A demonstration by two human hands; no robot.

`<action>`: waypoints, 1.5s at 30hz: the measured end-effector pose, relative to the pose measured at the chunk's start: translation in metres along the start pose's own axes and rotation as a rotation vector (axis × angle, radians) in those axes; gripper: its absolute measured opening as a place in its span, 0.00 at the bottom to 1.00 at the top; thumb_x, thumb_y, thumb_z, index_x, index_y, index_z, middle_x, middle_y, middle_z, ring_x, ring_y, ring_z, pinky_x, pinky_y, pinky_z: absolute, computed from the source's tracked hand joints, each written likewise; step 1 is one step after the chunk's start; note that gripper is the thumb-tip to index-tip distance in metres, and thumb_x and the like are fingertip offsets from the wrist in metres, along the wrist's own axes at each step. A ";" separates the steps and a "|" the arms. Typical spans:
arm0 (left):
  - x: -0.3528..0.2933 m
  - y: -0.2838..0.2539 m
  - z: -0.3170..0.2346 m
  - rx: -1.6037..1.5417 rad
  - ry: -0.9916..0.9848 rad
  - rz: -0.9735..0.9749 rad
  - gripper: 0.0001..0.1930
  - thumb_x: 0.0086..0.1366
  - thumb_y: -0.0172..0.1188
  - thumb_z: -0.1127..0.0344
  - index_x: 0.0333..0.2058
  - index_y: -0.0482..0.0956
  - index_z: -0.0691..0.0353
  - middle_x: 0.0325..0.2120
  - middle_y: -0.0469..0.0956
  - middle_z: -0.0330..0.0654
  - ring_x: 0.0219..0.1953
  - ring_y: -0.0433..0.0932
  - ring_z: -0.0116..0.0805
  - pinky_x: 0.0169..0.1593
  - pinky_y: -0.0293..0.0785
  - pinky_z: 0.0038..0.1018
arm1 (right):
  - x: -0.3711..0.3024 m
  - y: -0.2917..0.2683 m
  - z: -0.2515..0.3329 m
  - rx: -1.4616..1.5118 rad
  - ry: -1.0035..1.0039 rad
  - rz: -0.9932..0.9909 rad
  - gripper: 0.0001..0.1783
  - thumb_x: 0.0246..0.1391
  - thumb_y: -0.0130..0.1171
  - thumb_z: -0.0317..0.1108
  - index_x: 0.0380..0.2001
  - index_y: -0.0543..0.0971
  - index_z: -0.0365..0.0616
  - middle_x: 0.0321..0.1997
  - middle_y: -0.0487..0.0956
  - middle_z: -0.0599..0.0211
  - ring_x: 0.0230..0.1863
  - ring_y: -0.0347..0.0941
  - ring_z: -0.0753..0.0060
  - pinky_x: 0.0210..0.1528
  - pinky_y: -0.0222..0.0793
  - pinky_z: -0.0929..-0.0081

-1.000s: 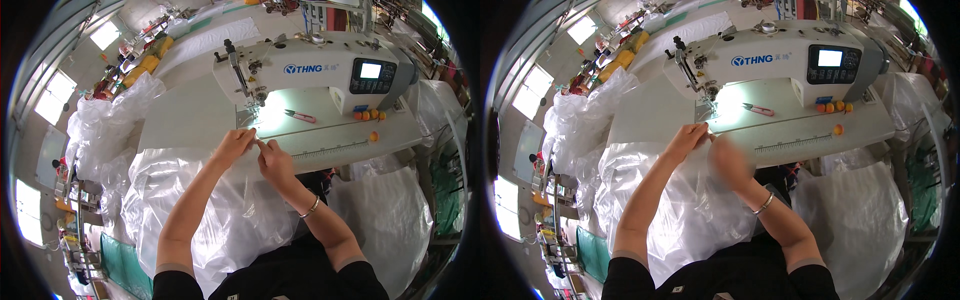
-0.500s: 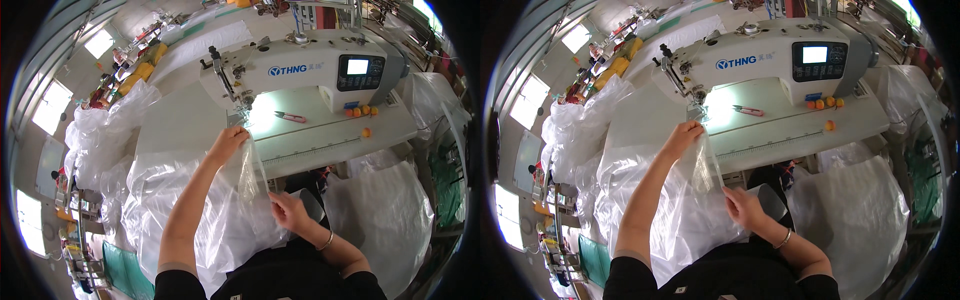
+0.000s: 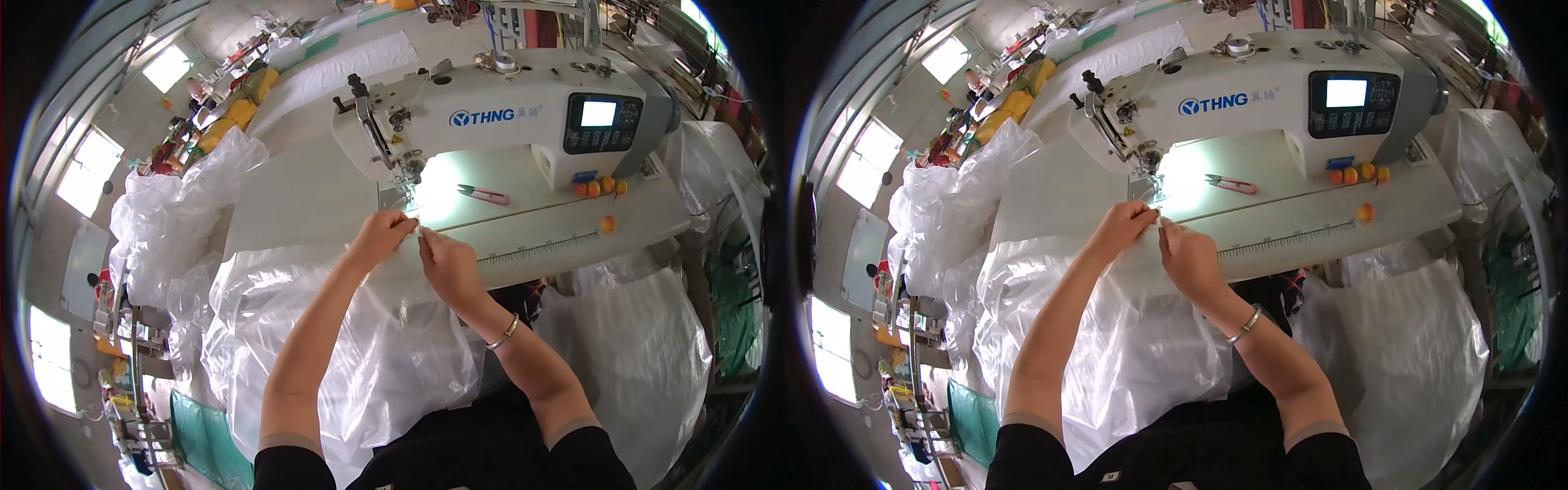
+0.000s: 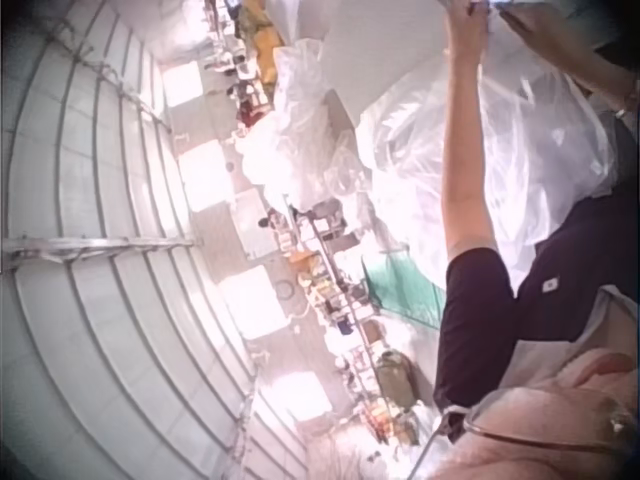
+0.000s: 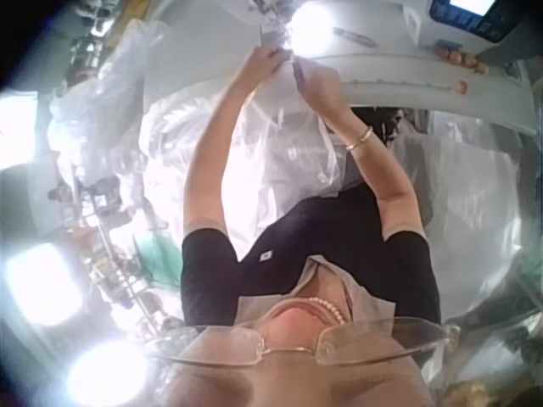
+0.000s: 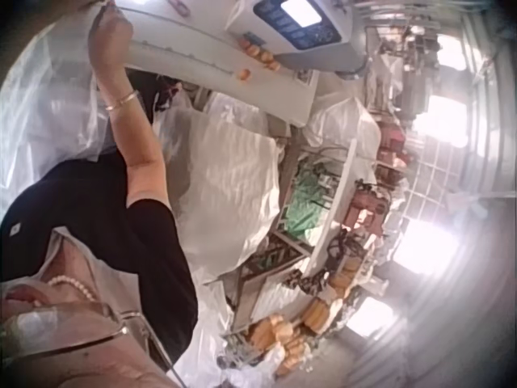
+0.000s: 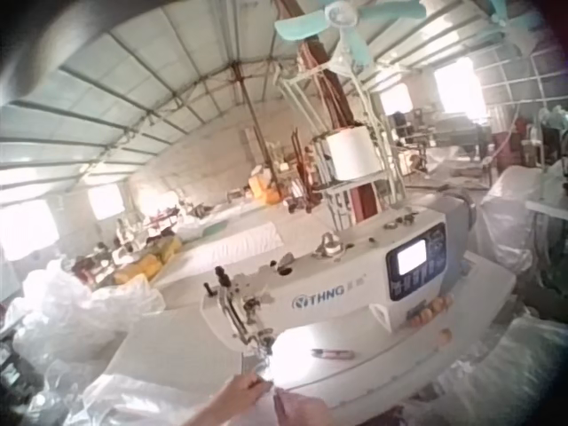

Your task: The person aligns and sews large white plastic sheets using an industrial sewing machine. They repeatedly fold the edges of the plastic, guide the material under the needle, and operate the machine to stitch seams. The person handles the plastic by hand, smoothing and adjusting it throughout the process.

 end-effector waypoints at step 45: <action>-0.024 0.022 0.004 0.630 0.309 -0.188 0.28 0.65 0.53 0.53 0.61 0.62 0.56 0.64 0.58 0.38 0.69 0.48 0.42 0.64 0.44 0.57 | 0.066 0.045 -0.029 -0.289 -0.331 0.382 0.06 0.47 0.55 0.28 0.30 0.78 0.47 0.30 0.77 0.62 0.35 0.77 0.60 0.35 0.74 0.65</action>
Point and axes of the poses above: each hand's wrist, its own x-axis towards the middle knuckle, its own y-axis out of the palm, z = x × y, the point moved 9 cm from there along x, towards the middle knuckle
